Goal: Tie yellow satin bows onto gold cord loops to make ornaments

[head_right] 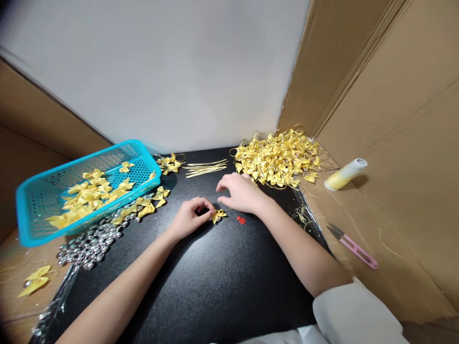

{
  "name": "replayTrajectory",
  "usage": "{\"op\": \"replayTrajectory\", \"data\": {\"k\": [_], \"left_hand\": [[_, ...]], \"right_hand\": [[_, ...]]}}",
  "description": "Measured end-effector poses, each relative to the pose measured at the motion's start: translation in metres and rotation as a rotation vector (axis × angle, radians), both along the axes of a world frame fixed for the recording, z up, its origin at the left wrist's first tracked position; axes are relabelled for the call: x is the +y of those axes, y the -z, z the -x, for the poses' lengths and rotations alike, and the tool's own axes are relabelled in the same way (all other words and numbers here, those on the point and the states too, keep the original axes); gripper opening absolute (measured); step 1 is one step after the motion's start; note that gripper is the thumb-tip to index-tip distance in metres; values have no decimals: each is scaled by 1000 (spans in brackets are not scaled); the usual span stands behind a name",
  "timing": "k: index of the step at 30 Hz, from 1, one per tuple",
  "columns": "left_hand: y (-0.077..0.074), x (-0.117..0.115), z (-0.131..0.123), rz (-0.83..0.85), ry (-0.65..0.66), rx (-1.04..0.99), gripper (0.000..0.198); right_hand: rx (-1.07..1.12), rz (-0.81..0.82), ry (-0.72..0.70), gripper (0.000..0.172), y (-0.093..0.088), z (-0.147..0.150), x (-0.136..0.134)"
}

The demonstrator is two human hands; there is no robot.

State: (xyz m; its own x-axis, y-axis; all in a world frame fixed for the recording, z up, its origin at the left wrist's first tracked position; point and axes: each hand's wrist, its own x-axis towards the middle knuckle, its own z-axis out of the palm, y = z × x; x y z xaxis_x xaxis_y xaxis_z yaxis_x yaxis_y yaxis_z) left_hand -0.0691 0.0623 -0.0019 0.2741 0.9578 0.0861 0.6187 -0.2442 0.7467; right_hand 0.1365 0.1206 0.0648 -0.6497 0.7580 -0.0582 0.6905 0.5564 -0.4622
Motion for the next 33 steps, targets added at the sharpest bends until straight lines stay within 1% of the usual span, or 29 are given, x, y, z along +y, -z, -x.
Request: {"op": "replayTrajectory", "data": {"k": [2, 5, 6, 8, 13, 18, 24, 30, 33], "left_hand": [[1, 0, 1, -3, 0, -3, 9], [2, 0, 0, -6, -4, -8, 8], [2, 0, 0, -5, -5, -10, 8], [1, 0, 0, -5, -6, -15, 8], [-2, 0, 2, -6, -19, -46, 8], [-4, 3, 7, -18, -70, -89, 17], [-8, 3, 7, -16, 31, -47, 7], [-5, 5, 6, -42, 106, 33, 17], [-3, 5, 5, -37, 120, 47, 17]], "right_hand": [[-45, 23, -59, 16, 6, 12, -5], [-83, 61, -84, 6, 16, 20, -9], [-80, 66, -93, 6, 18, 21, -9], [-69, 73, -111, 11, 21, 22, -9], [-44, 78, -129, 13, 22, 20, -8], [-23, 76, -136, 13, 17, 19, -9], [-25, 69, -147, 12, 15, 20, -11], [-35, 60, -151, 13, 16, 21, -11], [-37, 51, -145, 14, 16, 21, -10]]}}
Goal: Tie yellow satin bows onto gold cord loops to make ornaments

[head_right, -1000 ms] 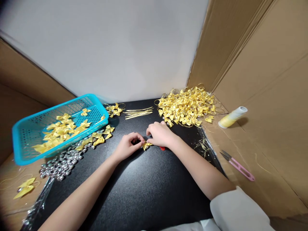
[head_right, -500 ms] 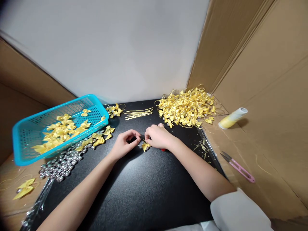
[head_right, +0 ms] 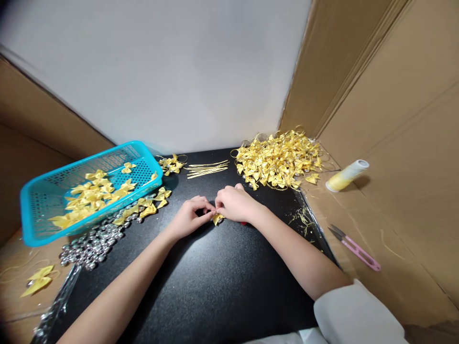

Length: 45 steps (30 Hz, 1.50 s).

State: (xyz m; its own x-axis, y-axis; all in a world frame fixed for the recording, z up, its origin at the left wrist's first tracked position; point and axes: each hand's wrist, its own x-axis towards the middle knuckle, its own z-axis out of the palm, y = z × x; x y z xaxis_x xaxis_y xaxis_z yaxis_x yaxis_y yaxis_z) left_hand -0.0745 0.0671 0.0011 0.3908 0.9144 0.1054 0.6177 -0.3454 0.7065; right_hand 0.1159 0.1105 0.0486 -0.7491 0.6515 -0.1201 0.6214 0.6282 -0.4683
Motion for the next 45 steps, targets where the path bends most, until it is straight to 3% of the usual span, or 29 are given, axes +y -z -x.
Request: {"op": "replayTrajectory", "data": {"k": [11, 32, 45], "left_hand": [[0, -2, -3, 44, 27, 42, 20], [-3, -9, -13, 111, 25, 88, 18], [-1, -11, -18, 111, -67, 76, 18]], "right_hand": [[-6, -57, 64, 16, -4, -5, 6], [16, -149, 153, 12, 4, -11, 15], [49, -243, 164, 14, 7, -21, 24]]}}
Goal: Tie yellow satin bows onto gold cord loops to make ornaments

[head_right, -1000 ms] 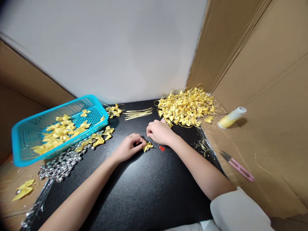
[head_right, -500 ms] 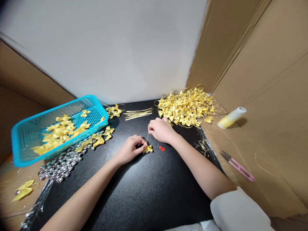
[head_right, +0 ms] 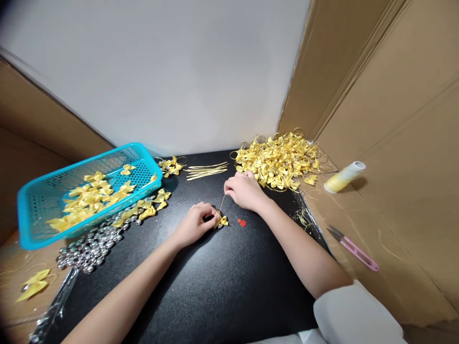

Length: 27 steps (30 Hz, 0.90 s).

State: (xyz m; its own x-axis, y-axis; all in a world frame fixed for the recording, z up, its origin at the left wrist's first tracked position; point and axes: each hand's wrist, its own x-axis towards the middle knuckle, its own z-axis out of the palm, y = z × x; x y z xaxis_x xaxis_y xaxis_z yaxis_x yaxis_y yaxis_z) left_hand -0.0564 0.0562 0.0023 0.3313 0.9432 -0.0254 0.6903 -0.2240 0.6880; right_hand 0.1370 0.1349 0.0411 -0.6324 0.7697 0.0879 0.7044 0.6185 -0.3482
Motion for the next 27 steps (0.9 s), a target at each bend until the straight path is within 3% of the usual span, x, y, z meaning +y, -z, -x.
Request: {"op": "replayTrajectory", "data": {"k": [12, 17, 19, 22, 24, 27], "left_hand": [[9, 1, 2, -107, -13, -43, 16], [14, 0, 5, -198, 38, -118, 15], [15, 0, 6, -224, 43, -147, 14], [16, -1, 7, -220, 58, -200, 12], [15, -2, 7, -188, 59, -225, 13], [13, -4, 6, -123, 13, -241, 13]], "right_hand": [[-28, -30, -4, 14, 1, 1, 2], [-13, -59, 45, 12, -18, -7, -5], [6, -100, 154, 16, -30, -29, -17], [-99, -115, 347, 17, -36, -88, -51], [-221, -79, 508, 21, -27, -137, -83], [-380, -18, 712, 31, 1, -204, -132]]}}
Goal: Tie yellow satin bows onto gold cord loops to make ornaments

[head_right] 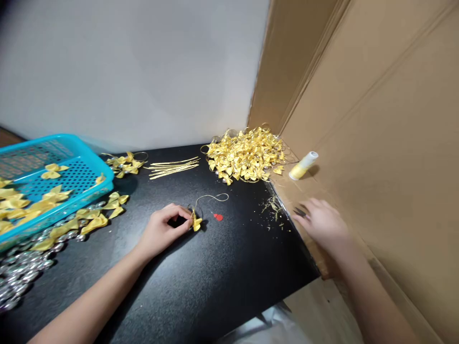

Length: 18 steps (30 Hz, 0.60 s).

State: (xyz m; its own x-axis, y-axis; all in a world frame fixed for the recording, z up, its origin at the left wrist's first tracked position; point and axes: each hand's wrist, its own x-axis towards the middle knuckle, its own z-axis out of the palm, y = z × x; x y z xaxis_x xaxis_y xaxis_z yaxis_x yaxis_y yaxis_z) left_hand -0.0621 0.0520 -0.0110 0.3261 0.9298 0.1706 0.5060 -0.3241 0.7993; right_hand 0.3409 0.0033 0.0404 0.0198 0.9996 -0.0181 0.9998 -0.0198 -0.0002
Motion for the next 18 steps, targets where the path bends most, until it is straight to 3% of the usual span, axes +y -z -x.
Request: {"op": "replayTrajectory", "data": {"k": [3, 7, 10, 13, 16, 18], "left_hand": [[-2, -2, -2, 38, -41, -7, 12], [-4, -7, -7, 64, -43, -49, 9], [-3, -10, -10, 93, -17, -143, 5], [-1, -10, -10, 71, 19, -170, 11], [-2, -9, -8, 33, 96, -103, 4], [-4, -8, -7, 24, 161, -83, 11]], "right_hand": [[-15, -64, 61, 39, 27, -37, -35], [52, -184, 70, 41, 40, -46, -50], [105, -199, 87, 44, 41, -43, -47], [174, -203, 196, 49, 38, -34, -42], [309, -118, 311, 40, 27, -8, -38], [408, -58, 254, 35, 16, 22, -34]]}}
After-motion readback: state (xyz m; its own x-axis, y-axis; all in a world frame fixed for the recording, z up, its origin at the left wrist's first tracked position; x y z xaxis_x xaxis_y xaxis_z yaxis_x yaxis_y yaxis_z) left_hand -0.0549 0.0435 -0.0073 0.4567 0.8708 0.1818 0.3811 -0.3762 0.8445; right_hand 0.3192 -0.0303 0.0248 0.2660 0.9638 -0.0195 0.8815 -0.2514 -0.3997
